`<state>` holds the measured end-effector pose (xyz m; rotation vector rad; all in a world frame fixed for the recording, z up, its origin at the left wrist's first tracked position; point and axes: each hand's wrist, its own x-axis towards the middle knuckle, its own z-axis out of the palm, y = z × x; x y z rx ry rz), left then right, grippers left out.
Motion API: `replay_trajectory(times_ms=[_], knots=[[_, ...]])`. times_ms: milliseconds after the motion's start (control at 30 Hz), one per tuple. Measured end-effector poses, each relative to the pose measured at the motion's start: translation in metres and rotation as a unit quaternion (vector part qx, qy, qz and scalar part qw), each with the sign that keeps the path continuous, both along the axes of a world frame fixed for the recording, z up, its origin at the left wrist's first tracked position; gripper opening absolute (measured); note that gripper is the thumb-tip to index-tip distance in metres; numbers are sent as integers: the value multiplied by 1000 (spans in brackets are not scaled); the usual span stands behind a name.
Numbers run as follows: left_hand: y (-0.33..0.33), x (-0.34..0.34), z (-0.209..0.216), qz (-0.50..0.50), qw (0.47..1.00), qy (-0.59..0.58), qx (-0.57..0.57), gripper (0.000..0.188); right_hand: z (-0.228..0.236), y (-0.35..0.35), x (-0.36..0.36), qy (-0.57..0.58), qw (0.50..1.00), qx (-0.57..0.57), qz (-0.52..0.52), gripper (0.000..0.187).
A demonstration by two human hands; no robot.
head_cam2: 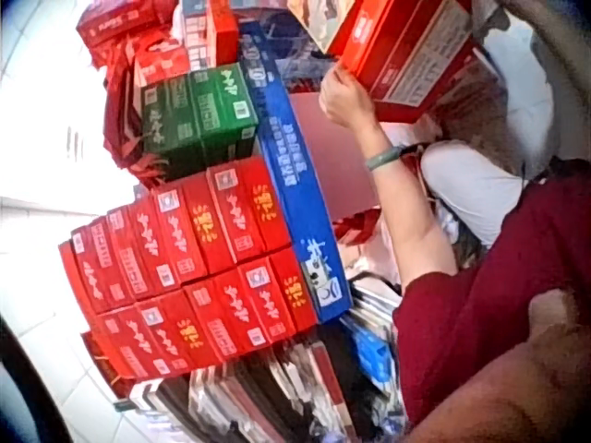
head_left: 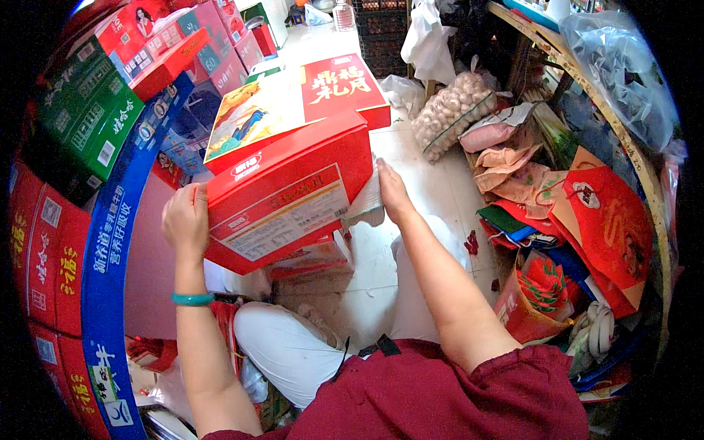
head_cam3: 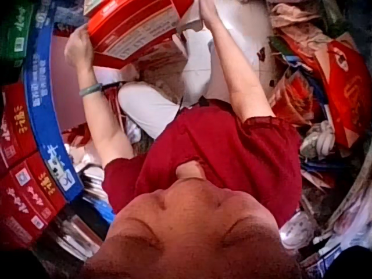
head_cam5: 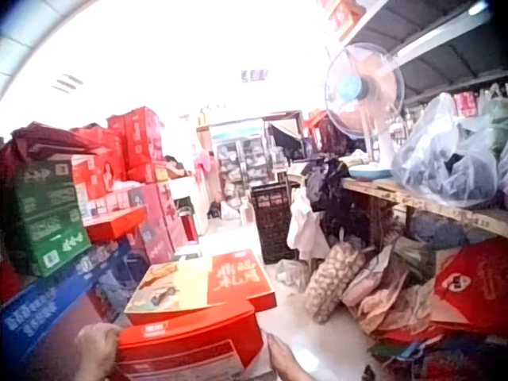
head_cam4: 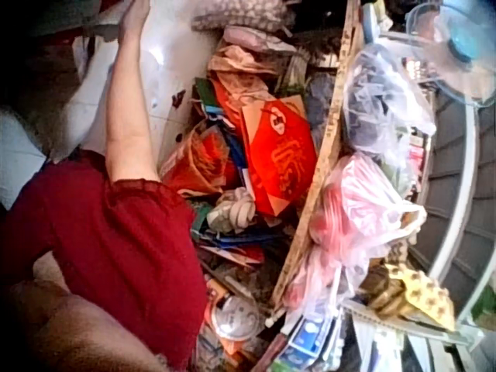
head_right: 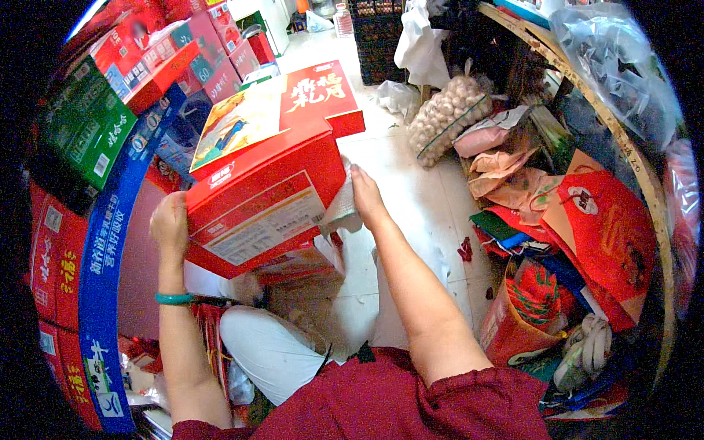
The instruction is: The person sits on the floor and wipes the surfaces of several red cardboard boxes with a cloth. They handle each box individually, turning them over to wipe different sides, then stack them.
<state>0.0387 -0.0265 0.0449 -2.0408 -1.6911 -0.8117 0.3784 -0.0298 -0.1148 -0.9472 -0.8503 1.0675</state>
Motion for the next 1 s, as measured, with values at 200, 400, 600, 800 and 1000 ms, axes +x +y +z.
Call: replay_trajectory(times_ms=[200,400,600,800,1000], knots=[[2,0,1,0,1000,10,-16,43,-58,-2,-5,83,987,-134,11,48],[-2,-5,1,0,1000,9,-14,42,-80,-3,-3,141,960,-238,43,44],[-4,-2,4,-26,1000,3,-4,42,-136,12,10,64,975,-200,-76,36],[-4,-11,-3,-26,1000,11,-8,44,-57,-11,6,17,984,-5,-177,34],[-5,-8,3,-42,999,32,-6,48,-99,3,-3,-93,987,-83,-98,40]])
